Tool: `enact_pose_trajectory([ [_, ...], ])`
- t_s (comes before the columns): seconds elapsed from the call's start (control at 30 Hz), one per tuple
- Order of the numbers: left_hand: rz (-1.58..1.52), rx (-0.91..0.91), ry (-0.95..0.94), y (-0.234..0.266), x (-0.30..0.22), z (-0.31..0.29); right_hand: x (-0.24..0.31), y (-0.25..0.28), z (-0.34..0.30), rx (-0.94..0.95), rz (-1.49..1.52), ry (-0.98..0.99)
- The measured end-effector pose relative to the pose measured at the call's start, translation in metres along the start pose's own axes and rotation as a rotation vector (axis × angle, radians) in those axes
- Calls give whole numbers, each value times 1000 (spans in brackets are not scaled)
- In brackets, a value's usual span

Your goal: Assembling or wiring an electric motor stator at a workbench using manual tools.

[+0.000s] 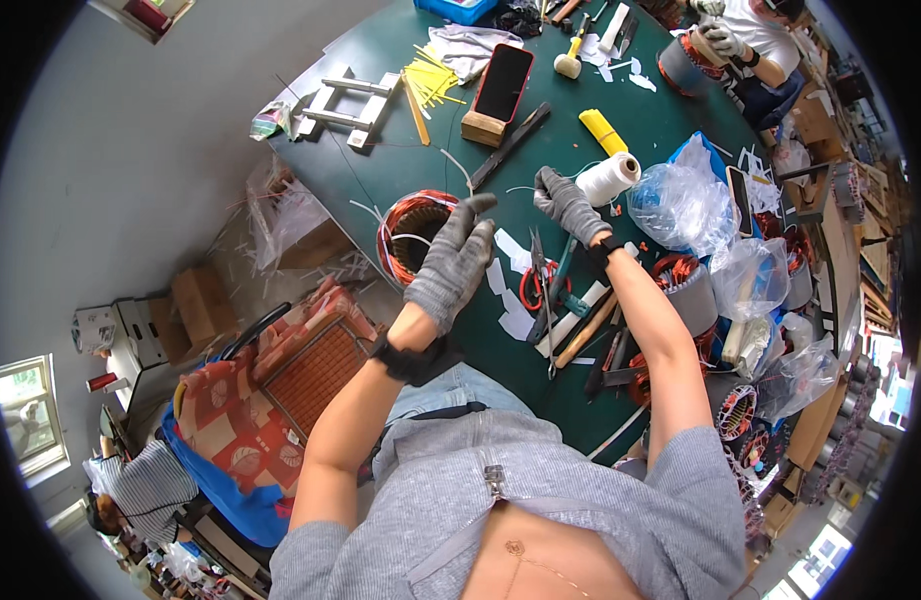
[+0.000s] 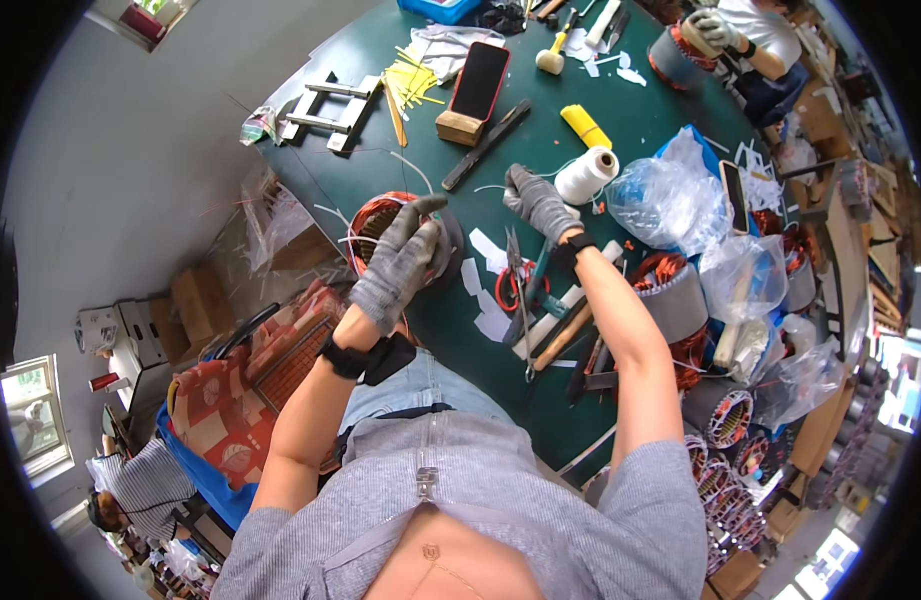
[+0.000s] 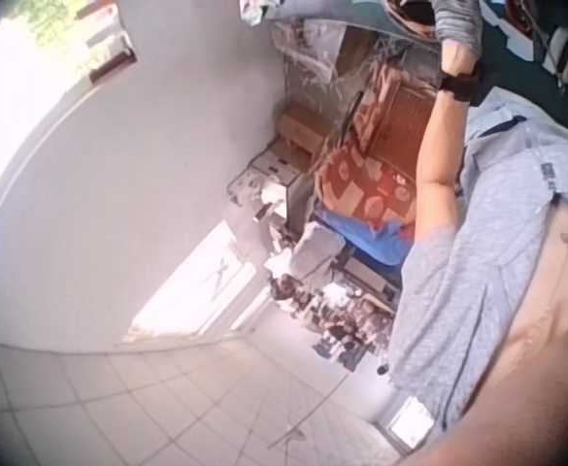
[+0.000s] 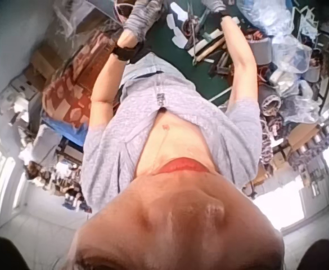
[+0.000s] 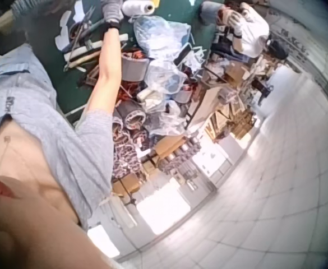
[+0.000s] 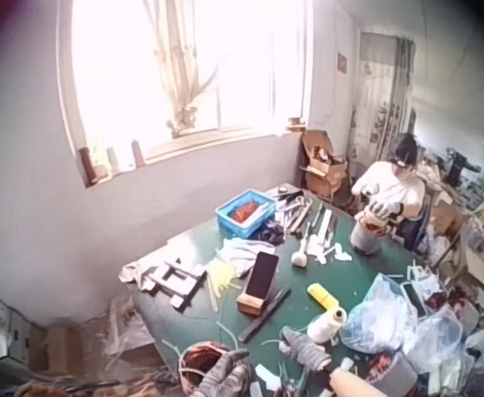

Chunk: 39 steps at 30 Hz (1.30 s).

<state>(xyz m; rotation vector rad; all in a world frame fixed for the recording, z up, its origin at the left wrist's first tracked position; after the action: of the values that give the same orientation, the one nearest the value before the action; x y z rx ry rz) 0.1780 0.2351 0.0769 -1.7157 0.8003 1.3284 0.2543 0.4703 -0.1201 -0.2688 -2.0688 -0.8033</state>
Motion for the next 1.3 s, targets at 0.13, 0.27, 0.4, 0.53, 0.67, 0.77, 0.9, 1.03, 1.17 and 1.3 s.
enact_pose_trajectory([
  [0.13, 400, -75, -16, -14, 35, 47, 59, 26, -52, -95, -412, 622],
  [0.27, 419, 102, 121, -32, 89, 94, 80, 43, -74, 159, -108, 317],
  [0.4, 89, 72, -128, -63, 37, 71, 142, 74, -127, -157, -489, 568],
  [0.53, 91, 226, -407, -72, -76, -3, 185, 144, -137, -737, -471, 654],
  [0.67, 451, -2, -634, 4, -125, -59, 265, 180, -200, -1032, -843, 1037],
  [0.77, -8, -116, -530, 88, -123, -72, 240, 210, -152, -725, -685, 837],
  [0.9, 953, -597, -1069, 123, -156, -90, 183, 239, -159, -1063, -1191, 837],
  [1.03, 841, -712, -1084, 217, -213, -125, 113, 363, -192, -1205, -1807, 670],
  [1.17, 1199, -1009, -848, 356, -225, -239, 163, 348, -161, -995, -826, 570],
  [1.3, 1773, -835, -664, 480, -241, -285, 186, 405, -239, -940, -906, 520],
])
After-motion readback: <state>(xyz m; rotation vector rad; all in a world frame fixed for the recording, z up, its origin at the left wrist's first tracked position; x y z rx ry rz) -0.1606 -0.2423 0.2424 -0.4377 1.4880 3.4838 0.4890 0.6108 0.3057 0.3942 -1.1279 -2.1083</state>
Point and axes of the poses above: each hand's wrist, its own z-axis towards the middle knuckle, its own y-axis out of the back of the hand, x = y × z, the point moved 4 cm from there along z, towards the middle knuckle, and after that the axes turned 10 degrees about -y, right-handed, at the moved point
